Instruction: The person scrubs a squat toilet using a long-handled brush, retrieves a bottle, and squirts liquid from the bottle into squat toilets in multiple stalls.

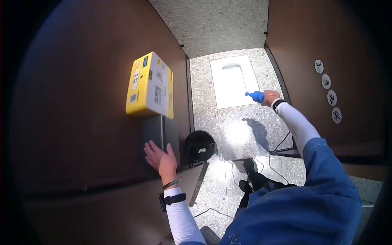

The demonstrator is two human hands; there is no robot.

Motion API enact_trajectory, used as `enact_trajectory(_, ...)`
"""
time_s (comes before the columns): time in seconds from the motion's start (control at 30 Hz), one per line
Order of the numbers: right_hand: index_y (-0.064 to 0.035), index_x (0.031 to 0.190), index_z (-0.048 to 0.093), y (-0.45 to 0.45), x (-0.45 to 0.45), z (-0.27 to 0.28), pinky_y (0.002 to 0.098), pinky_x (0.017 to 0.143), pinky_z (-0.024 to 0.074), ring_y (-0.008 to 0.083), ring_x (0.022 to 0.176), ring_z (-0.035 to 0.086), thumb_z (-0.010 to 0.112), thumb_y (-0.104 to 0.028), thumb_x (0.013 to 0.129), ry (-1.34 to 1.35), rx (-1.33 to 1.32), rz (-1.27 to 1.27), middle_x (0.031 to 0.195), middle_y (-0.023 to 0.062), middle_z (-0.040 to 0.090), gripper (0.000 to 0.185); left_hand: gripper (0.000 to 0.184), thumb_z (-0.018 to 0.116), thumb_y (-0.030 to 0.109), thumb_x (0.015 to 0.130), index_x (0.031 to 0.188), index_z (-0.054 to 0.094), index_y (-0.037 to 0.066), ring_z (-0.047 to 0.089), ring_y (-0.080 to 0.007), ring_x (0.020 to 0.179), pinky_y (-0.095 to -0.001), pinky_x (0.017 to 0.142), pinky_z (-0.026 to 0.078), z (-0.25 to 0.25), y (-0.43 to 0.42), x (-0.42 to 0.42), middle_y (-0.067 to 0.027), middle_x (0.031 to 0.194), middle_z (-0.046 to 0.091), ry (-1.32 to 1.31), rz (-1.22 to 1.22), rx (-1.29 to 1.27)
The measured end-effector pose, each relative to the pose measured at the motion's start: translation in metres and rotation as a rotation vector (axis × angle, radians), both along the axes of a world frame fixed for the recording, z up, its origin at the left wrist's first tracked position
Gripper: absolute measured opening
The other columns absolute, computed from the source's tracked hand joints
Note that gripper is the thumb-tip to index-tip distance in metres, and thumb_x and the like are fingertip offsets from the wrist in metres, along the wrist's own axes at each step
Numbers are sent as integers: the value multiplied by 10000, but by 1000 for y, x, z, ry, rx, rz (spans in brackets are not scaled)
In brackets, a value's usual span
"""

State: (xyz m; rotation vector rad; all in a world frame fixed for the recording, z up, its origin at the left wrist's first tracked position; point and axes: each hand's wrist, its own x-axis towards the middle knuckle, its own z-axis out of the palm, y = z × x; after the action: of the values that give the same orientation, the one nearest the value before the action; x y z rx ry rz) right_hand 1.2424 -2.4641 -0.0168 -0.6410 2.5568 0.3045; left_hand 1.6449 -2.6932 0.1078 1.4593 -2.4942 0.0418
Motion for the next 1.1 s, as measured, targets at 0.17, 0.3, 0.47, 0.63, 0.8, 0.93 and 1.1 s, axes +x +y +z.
enact_trajectory(0.17, -79, 923, 646, -32, -105, -34, 393, 683, 508, 259, 887, 612, 509, -228, 791, 237, -52, 37, 941, 107, 634, 241, 764, 582, 435, 740, 1310, 259, 41, 217, -338, 1262, -489, 1013, 180, 2, -25, -24, -196, 1345, 252, -123, 52, -11)
enact_trajectory(0.3, -56, 821, 650, -51, -172, -65, 374, 705, 498, 270, 821, 623, 471, -171, 800, 455, -194, -102, 873, 137, 636, 214, 758, 594, 412, 739, 1311, 258, 46, 222, -344, 1256, -484, 1014, 181, 2, -25, -37, -203, 1339, 251, -140, 92, 12)
enact_trajectory(0.47, -73, 828, 659, -34, -178, -104, 365, 692, 502, 267, 808, 626, 475, -155, 794, 374, -41, -50, 868, 127, 639, 204, 740, 594, 386, 745, 1312, 257, 49, 228, -342, 1250, -468, 1022, 169, 3, -24, -42, -194, 1346, 242, -160, 114, 25)
enact_trajectory(0.63, -63, 888, 655, -12, -149, -126, 353, 735, 490, 266, 876, 610, 490, -169, 788, 182, 90, -125, 922, 136, 630, 220, 756, 599, 379, 743, 1315, 242, 36, 207, -344, 1259, -478, 1025, 158, 4, -26, -45, -203, 1349, 229, -168, 115, 44)
enact_trajectory(0.8, -84, 876, 659, -41, -126, -113, 351, 730, 484, 263, 867, 609, 657, -364, 632, 21, 91, -112, 905, 126, 634, 371, 767, 611, 369, 730, 1315, 243, 37, 213, -349, 1255, -487, 1020, 168, 4, -27, -44, -206, 1347, 230, -169, 118, 44)
enact_trajectory(0.93, -100, 900, 660, -97, -98, -126, 338, 752, 479, 239, 879, 612, 613, -312, 670, -69, 78, 91, 917, 99, 640, 316, 775, 621, 360, 717, 1314, 247, 37, 217, -350, 1253, -488, 1018, 174, 3, -29, -44, -205, 1344, 233, -187, 135, 43)
enact_trajectory(1.1, -98, 874, 660, -155, -111, -134, 347, 716, 480, 260, 870, 609, 519, -267, 756, 16, -164, -206, 915, 110, 636, 250, 776, 627, 356, 709, 1310, 255, 35, 222, -354, 1248, -487, 1015, 176, 0, -32, -43, -205, 1341, 235, -170, 121, 60)
